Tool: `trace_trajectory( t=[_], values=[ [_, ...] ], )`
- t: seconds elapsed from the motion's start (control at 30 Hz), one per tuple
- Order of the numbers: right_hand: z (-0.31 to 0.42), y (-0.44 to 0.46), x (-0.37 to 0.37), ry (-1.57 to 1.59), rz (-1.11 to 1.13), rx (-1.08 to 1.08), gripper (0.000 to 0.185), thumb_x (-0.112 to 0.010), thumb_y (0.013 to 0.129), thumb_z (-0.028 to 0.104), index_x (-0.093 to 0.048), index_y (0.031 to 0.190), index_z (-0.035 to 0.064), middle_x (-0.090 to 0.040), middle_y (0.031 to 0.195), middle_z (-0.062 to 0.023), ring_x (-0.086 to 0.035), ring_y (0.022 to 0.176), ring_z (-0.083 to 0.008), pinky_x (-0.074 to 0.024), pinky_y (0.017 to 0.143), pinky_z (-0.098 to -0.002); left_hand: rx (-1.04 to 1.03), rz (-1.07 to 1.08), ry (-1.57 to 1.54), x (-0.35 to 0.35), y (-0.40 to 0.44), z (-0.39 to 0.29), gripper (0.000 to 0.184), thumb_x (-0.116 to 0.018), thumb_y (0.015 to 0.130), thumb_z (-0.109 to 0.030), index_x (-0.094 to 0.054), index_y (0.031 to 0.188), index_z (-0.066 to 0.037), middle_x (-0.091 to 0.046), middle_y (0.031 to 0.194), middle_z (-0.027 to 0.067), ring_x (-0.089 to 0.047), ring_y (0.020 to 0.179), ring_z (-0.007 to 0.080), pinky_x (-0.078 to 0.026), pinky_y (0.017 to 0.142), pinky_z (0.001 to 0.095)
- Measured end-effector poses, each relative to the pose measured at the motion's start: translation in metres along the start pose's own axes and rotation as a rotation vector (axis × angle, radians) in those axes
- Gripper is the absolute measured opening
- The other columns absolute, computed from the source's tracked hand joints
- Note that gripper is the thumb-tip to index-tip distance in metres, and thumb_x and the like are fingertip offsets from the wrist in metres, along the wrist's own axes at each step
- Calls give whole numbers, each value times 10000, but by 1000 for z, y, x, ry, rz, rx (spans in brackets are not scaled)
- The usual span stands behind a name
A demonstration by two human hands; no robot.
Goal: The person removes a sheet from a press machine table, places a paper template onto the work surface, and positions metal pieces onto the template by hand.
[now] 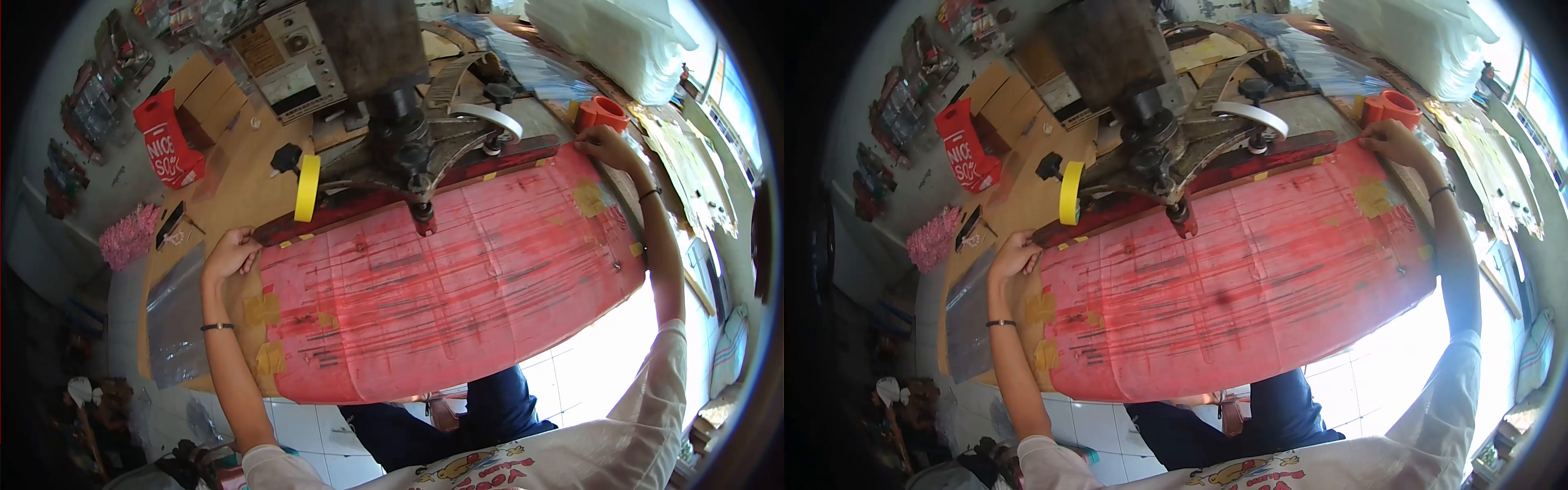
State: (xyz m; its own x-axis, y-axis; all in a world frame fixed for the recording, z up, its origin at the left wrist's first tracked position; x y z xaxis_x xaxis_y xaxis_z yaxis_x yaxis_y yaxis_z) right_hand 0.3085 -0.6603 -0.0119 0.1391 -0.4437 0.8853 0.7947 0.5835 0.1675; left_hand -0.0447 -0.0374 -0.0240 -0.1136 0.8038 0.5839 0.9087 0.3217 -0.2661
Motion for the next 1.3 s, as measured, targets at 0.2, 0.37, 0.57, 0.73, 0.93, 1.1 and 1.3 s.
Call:
trace_trajectory(
  t=[0.2, 0.37, 0.57, 0.73, 0.93, 1.1, 1.3],
  values=[
    [2, -2, 1, -17, -77, 3, 165, -655, 834, 137, -703, 930, 11, -708, 816, -114, -685, 766, -198, -516, 718, -322, -34, -29, 58, -1, 2, -2, 117, -554, 901, -38, -593, 1001, 9, -490, 611, -14, -427, 442, 45, -307, 382, 220],
    [-6, -2, -3, -54, -132, 115, 184, -658, 844, 186, -700, 931, 28, -698, 802, -119, -683, 762, -237, -515, 721, -330, -16, -36, 34, 1, 1, 2, 166, -515, 866, 20, -585, 1016, 9, -490, 625, -12, -419, 443, 51, -308, 384, 218],
    [-5, -4, -1, -61, -88, 91, 210, -672, 851, 228, -680, 964, 51, -692, 839, -115, -678, 781, -252, -510, 725, -340, 37, -100, 93, 0, 0, 1, 213, -509, 854, 21, -557, 1060, -2, -490, 622, -3, -425, 442, 56, -312, 380, 217],
    [-17, -6, -10, 14, -158, 119, 246, -614, 898, 266, -671, 1017, 59, -697, 881, -129, -678, 818, -279, -513, 757, -368, 32, -55, 41, 2, 2, 3, 188, -544, 871, -13, -538, 1059, -21, -486, 616, -8, -419, 432, 54, -302, 363, 215],
    [-11, -9, -24, -20, -218, 35, 250, -564, 936, 252, -674, 956, 28, -689, 834, -156, -667, 810, -309, -509, 747, -394, -21, -91, -20, 6, 7, 19, 213, -596, 876, -53, -517, 1074, -45, -475, 617, -25, -375, 402, 41, -256, 342, 206],
    [23, -32, -10, -124, -152, 70, 418, -488, 978, 365, -591, 1168, 7, -597, 1189, -209, -593, 1060, -350, -455, 920, -425, 7, -91, -50, 4, 3, 10, 234, -612, 874, -70, -512, 1085, -54, -466, 609, -30, -370, 399, 38, -253, 338, 206],
    [53, -116, -56, -399, -36, 116, 711, -253, 1019, 516, -293, 1454, -46, -272, 1530, -217, -193, 1452, -311, -155, 1190, -419, 64, -102, -19, 10, 16, 24, 131, -624, 892, -109, -543, 979, -51, -455, 593, -31, -379, 395, 47, -268, 341, 217]
  ],
)
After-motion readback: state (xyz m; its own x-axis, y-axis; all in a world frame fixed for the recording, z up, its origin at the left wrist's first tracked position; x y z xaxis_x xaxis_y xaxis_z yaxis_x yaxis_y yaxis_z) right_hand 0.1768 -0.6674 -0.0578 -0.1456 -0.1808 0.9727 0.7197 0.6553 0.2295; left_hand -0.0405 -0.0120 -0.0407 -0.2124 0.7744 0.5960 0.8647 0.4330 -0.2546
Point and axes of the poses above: each hand's wrist, its own y-axis towards the middle knuckle, its own x-axis out of the back of the hand, z = x × y, the point moved 1 cm from there along y, towards the middle knuckle
